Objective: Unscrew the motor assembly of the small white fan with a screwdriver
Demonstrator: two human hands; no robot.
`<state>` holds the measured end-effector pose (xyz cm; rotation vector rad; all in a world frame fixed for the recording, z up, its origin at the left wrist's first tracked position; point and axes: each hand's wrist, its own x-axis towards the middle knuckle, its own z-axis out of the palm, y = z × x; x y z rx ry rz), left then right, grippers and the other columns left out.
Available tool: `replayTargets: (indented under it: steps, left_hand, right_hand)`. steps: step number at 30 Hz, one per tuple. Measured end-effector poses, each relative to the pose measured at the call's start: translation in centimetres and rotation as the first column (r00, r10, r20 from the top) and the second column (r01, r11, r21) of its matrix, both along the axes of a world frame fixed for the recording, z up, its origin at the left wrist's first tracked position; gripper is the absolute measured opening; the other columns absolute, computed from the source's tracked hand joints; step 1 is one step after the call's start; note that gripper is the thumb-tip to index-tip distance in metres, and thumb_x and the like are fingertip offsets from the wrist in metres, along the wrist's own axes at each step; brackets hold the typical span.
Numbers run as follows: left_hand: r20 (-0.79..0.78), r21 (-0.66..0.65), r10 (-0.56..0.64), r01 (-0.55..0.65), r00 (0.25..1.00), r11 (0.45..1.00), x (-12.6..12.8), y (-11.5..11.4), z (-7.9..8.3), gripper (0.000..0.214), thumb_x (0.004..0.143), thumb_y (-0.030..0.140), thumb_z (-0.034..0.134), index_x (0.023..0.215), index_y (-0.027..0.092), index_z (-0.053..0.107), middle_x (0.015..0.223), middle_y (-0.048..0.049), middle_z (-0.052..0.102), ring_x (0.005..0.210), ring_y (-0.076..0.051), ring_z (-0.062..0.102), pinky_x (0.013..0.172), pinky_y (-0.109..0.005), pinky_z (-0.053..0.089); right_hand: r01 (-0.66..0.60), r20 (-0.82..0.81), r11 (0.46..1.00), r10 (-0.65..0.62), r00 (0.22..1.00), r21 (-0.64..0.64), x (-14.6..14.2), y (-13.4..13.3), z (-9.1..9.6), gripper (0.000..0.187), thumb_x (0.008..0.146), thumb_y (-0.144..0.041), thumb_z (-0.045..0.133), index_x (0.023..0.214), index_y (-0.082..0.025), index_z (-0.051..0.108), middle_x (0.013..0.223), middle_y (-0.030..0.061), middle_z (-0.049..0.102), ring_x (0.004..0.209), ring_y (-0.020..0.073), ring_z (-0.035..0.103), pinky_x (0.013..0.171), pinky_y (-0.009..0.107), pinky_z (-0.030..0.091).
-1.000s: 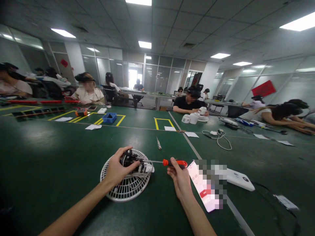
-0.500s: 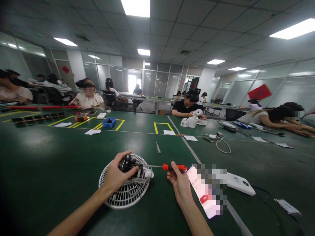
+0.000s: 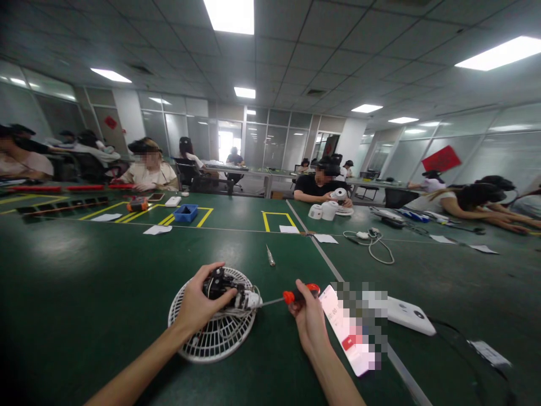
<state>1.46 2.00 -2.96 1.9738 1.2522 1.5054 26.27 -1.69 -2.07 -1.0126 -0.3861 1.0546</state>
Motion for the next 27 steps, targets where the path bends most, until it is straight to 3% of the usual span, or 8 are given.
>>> replayTargets:
  steps: [5, 11, 16, 23, 25, 27]
  left_hand:
    - [-0.006, -0.013, -0.002, 0.002, 1.0, 1.0, 0.0, -0.2, 0.1, 0.053, 0.078, 0.035, 0.079, 0.126, 0.028, 0.06, 0.12, -0.0043, 0.067, 0.11, -0.025, 0.065, 0.098, -0.045, 0.053]
    - [-0.016, 0.002, -0.004, 0.004, 1.0, 1.0, 0.0, -0.4, 0.3, 0.051, 0.078, 0.032, 0.077, 0.126, 0.026, 0.06, 0.119, -0.0056, 0.067, 0.109, -0.026, 0.065, 0.099, -0.046, 0.053]
    - [-0.016, 0.007, -0.008, 0.008, 1.0, 1.0, 0.0, -0.4, 0.5, 0.051, 0.078, 0.03, 0.076, 0.126, 0.026, 0.06, 0.119, -0.0054, 0.067, 0.108, -0.025, 0.065, 0.099, -0.046, 0.053]
    - [-0.017, 0.029, 0.003, -0.003, 1.0, 1.0, 0.2, -0.3, 0.4, 0.049, 0.078, 0.026, 0.073, 0.125, 0.026, 0.061, 0.117, -0.0043, 0.068, 0.107, -0.024, 0.067, 0.098, -0.043, 0.054]
    - [-0.019, 0.031, 0.01, -0.01, 1.0, 0.999, 0.2, -0.3, 0.4, 0.048, 0.078, 0.025, 0.072, 0.125, 0.026, 0.061, 0.117, -0.004, 0.068, 0.107, -0.024, 0.067, 0.098, -0.042, 0.054]
    - [-0.024, 0.029, 0.014, -0.013, 1.0, 1.0, 0.2, -0.4, 0.4, 0.048, 0.079, 0.025, 0.071, 0.125, 0.026, 0.061, 0.118, -0.0041, 0.068, 0.108, -0.024, 0.066, 0.098, -0.043, 0.054]
  right_hand:
    - [-0.016, -0.026, 0.999, 0.015, 1.0, -0.046, 0.3, 0.0, -0.1, 0.04, 0.064, -0.035, 0.089, 0.076, -0.024, 0.052, 0.06, -0.0075, 0.053, 0.049, 0.0089, 0.049, 0.042, 0.018, 0.043]
    - [-0.189, -0.069, 0.982, 0.189, 0.98, 0.012, 0.5, -0.2, -0.2, 0.042, 0.064, -0.029, 0.088, 0.071, -0.022, 0.047, 0.054, -0.01, 0.04, 0.041, 0.0044, 0.032, 0.034, 0.014, 0.03]
    - [-0.265, -0.012, 0.963, 0.265, 0.964, -0.043, 0.5, -0.3, -0.5, 0.039, 0.066, -0.029, 0.087, 0.071, -0.023, 0.048, 0.055, -0.0087, 0.042, 0.042, 0.0052, 0.034, 0.036, 0.016, 0.034]
    - [-0.144, 0.295, 0.982, 0.173, 0.94, -0.118, 0.6, -0.1, -1.1, 0.032, 0.064, -0.037, 0.084, 0.081, -0.022, 0.062, 0.065, -0.0045, 0.055, 0.054, 0.0126, 0.051, 0.047, 0.024, 0.044]
    - [-0.085, 0.464, 0.989, 0.131, 0.876, -0.118, 0.6, 0.0, -1.1, 0.029, 0.064, -0.038, 0.081, 0.083, -0.02, 0.067, 0.072, -0.0019, 0.062, 0.065, 0.0151, 0.057, 0.056, 0.026, 0.046]
    - [-0.053, 0.636, 0.991, 0.122, 0.762, -0.127, 0.5, 0.0, -0.9, 0.026, 0.065, -0.037, 0.077, 0.083, -0.02, 0.069, 0.075, -0.0008, 0.065, 0.071, 0.0176, 0.059, 0.063, 0.029, 0.047]
